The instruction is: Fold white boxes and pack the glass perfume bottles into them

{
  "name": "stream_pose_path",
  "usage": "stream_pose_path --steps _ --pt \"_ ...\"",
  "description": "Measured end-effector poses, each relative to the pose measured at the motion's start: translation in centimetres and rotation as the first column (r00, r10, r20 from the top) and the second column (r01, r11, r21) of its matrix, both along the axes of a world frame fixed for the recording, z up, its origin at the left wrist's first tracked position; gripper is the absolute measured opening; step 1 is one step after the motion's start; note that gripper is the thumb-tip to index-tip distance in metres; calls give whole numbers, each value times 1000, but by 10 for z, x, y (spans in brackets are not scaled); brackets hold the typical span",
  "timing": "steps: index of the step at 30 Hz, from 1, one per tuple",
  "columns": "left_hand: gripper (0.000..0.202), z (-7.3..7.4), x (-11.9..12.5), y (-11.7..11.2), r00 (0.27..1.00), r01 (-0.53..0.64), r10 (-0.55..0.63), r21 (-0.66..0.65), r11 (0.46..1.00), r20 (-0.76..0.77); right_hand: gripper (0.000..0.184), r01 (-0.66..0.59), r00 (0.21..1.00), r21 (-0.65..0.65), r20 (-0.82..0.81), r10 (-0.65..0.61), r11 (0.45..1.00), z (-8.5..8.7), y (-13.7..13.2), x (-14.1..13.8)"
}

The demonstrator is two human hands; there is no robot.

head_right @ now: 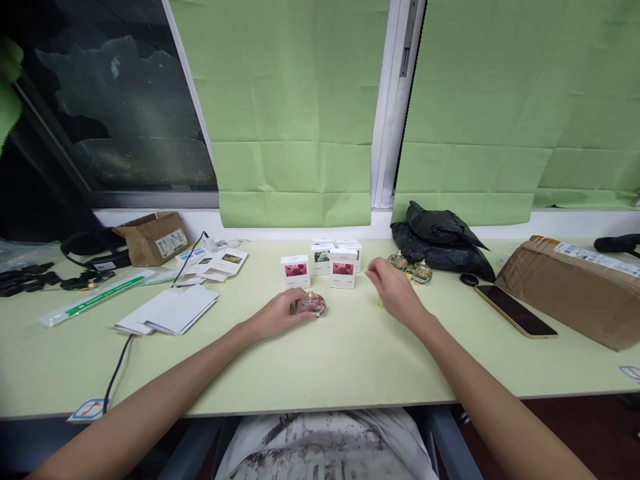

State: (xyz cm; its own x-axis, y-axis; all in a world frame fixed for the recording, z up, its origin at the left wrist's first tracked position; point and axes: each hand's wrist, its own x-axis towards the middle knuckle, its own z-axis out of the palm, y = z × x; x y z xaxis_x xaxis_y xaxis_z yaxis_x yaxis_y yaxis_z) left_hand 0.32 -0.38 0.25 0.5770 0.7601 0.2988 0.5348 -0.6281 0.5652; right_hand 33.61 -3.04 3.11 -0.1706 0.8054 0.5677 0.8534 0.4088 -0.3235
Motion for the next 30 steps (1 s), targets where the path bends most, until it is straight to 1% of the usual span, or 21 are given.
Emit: stream_pose_path --steps 2,4,6,8,10,12,16,18,20,24,30 --pt "33 1 0 -1 1000 -4 4 -20 1000 6 23 -187 980 66 -56 191 980 12 -3 -34" --pt "33 0 1 -2 1000 -6 7 -31 999 15 24 -349 932 107 -66 357 931 15 -3 -63" --pt "32 0 1 -2 1000 -11 12 -29 1000 21 25 -440 892 129 -54 449 889 10 1 -84" --pt "33 -1 2 -2 1000 -17 17 -29 999 21 24 -486 867 138 -46 496 863 0 7 -96" --pt "33 -2 2 -2 1000 -18 19 -32 999 19 26 -500 855 153 -67 514 852 -11 12 -101" --pt "33 -1 2 -2 1000 -16 16 -35 999 13 28 -477 859 173 -116 499 862 -21 14 -102" --pt "34 -1 2 -2 1000 -15 16 -32 999 12 26 -440 863 185 -183 471 879 -32 12 -105" --pt "35 -1 2 -2 1000 -14 14 -33 999 25 22 -410 869 163 -230 439 897 -33 10 -108" --pt "35 -2 3 -2 999 -13 14 -40 999 35 17 -401 873 135 -245 423 906 -32 8 -110" --pt "36 -3 4 -1 999 -11 13 -41 999 39 18 -435 867 114 -212 450 893 -30 6 -112" --pt "35 -1 4 -1 999 4 -3 -32 999 35 18 -468 844 108 -239 480 877 -28 5 -112"
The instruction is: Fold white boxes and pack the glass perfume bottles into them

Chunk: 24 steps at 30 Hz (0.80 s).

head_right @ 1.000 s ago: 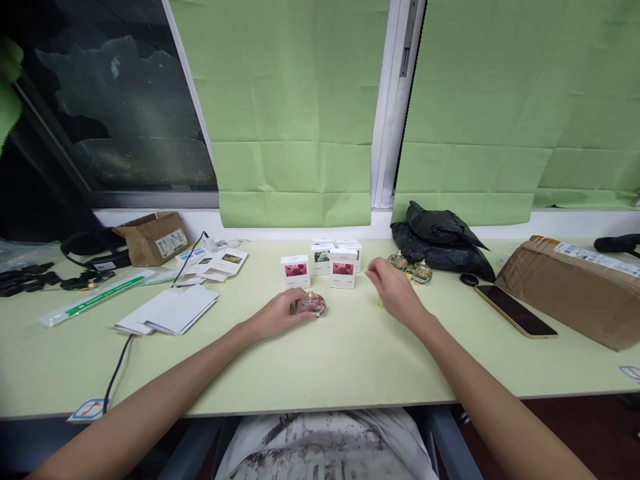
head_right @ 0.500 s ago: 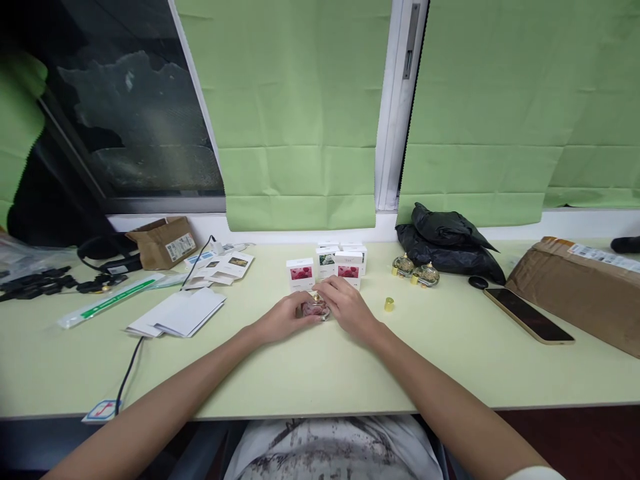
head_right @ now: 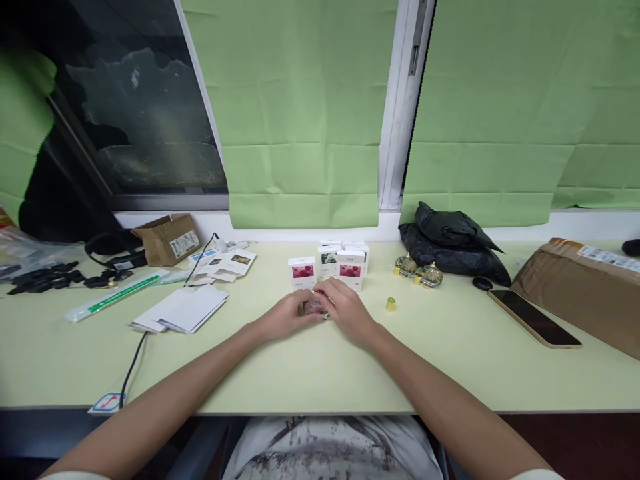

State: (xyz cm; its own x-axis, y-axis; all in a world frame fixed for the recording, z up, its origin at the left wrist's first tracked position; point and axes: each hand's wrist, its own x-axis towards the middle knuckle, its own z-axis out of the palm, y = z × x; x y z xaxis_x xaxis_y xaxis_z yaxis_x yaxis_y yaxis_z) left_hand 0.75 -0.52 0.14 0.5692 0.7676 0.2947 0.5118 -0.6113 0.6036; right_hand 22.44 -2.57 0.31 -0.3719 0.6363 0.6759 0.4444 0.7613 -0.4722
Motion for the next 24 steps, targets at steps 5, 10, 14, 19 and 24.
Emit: stream_pose_path --steps 5,10,14,19,24 --pt "35 1 0 -2 1000 -6 7 -29 1000 15 17 4 999 -30 -48 -5 1000 -4 1 3" --pt "34 2 0 -2 1000 -13 13 -16 1000 5 18 -21 997 -41 -75 18 999 -7 3 5" --pt "32 1 0 -1 1000 -12 12 -19 1000 -4 19 -47 997 -29 -58 45 998 -7 4 6" --pt "31 1 0 -2 1000 -17 16 -29 999 -13 18 -38 999 -27 -39 37 999 -5 4 5" --pt "30 3 -1 -2 1000 5 -5 -22 1000 -14 18 -29 999 -35 -24 28 999 -5 4 5"
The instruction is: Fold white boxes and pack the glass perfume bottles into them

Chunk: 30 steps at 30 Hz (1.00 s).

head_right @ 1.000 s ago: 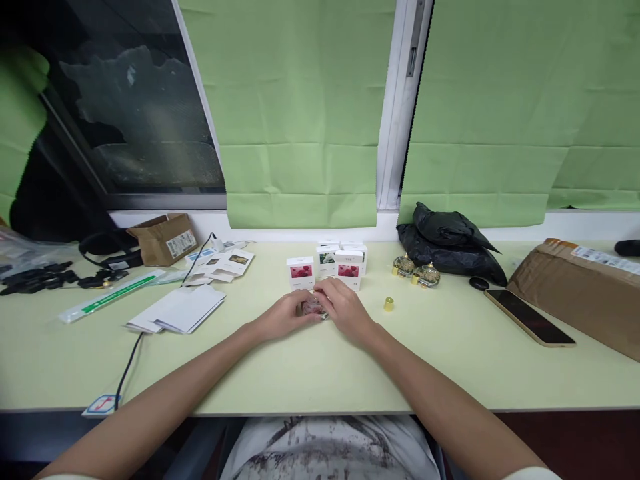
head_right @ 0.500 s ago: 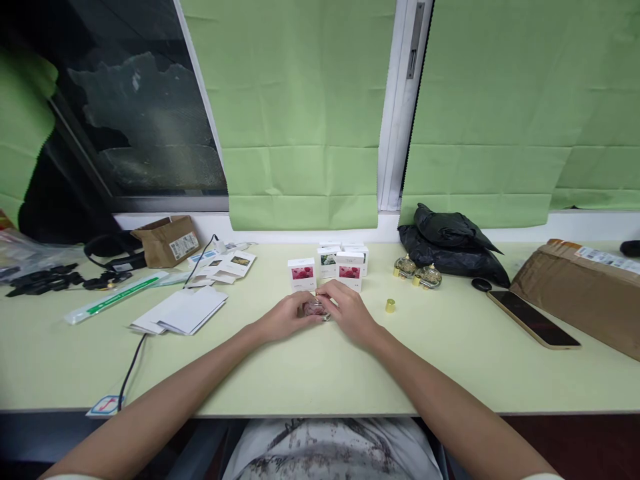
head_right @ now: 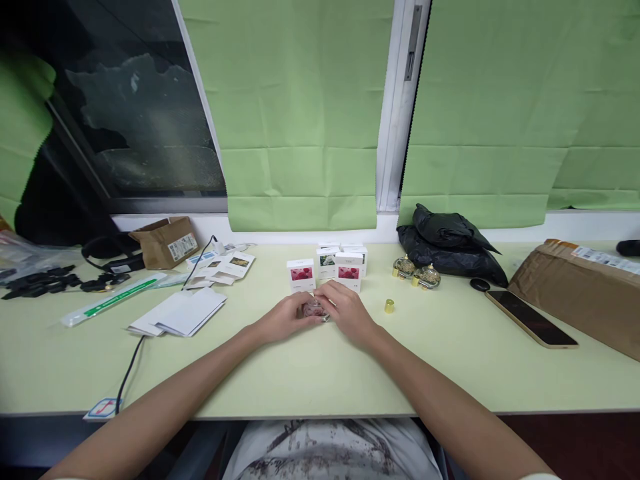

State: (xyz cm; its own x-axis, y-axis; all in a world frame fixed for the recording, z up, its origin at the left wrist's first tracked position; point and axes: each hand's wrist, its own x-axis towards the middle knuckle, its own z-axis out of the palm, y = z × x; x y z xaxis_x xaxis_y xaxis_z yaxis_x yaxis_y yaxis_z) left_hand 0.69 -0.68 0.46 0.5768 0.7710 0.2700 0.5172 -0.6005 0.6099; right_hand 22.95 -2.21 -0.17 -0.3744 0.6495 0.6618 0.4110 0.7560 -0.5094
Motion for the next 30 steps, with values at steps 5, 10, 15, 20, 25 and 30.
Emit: stream_pose_path --steps 5,10,15,20,25,30 --pt "30 -1 1 0 1000 2 -2 1 1000 8 17 1 1000 -17 -15 -2 1000 0 -1 1" --pt "32 -1 1 0 1000 -13 13 -13 1000 3 16 5 996 -102 -84 -14 995 3 -3 1" --pt "33 -2 0 1 1000 -12 12 0 1000 -1 16 -75 968 -233 -251 14 970 -1 5 -1" --pt "37 -3 0 4 1000 3 -3 11 1000 14 31 -209 874 -402 -486 -14 892 -10 22 1" --pt "41 -3 -1 3 999 20 -20 3 1000 48 41 -303 809 -479 -586 -43 824 -12 30 2" --pt "43 -5 0 2 998 22 -19 -36 999 59 40 -290 813 -463 -580 -40 838 -11 28 1"
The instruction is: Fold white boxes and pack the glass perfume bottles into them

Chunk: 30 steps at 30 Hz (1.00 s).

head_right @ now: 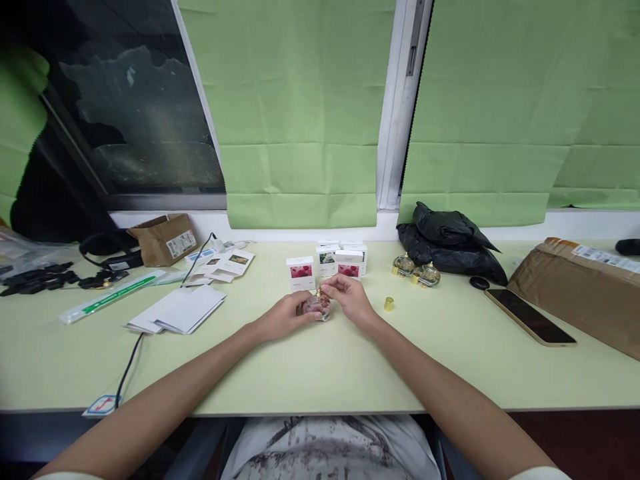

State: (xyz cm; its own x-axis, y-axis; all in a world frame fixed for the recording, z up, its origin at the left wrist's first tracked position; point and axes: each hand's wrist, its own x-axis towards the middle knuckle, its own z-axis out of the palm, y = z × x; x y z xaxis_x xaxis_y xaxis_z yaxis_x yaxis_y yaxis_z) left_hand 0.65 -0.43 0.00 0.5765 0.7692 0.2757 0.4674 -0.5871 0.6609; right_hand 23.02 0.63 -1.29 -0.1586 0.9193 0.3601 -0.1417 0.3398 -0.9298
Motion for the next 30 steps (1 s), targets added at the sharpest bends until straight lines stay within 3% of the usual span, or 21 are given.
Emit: stream_pose_path --steps 12,30 --pt "44 0 0 -1 1000 -6 6 -20 1000 1 20 51 966 236 234 -108 970 7 -16 0" --pt "43 -2 0 0 1000 -3 3 -16 1000 -1 21 2 963 230 262 -64 973 8 -13 3"
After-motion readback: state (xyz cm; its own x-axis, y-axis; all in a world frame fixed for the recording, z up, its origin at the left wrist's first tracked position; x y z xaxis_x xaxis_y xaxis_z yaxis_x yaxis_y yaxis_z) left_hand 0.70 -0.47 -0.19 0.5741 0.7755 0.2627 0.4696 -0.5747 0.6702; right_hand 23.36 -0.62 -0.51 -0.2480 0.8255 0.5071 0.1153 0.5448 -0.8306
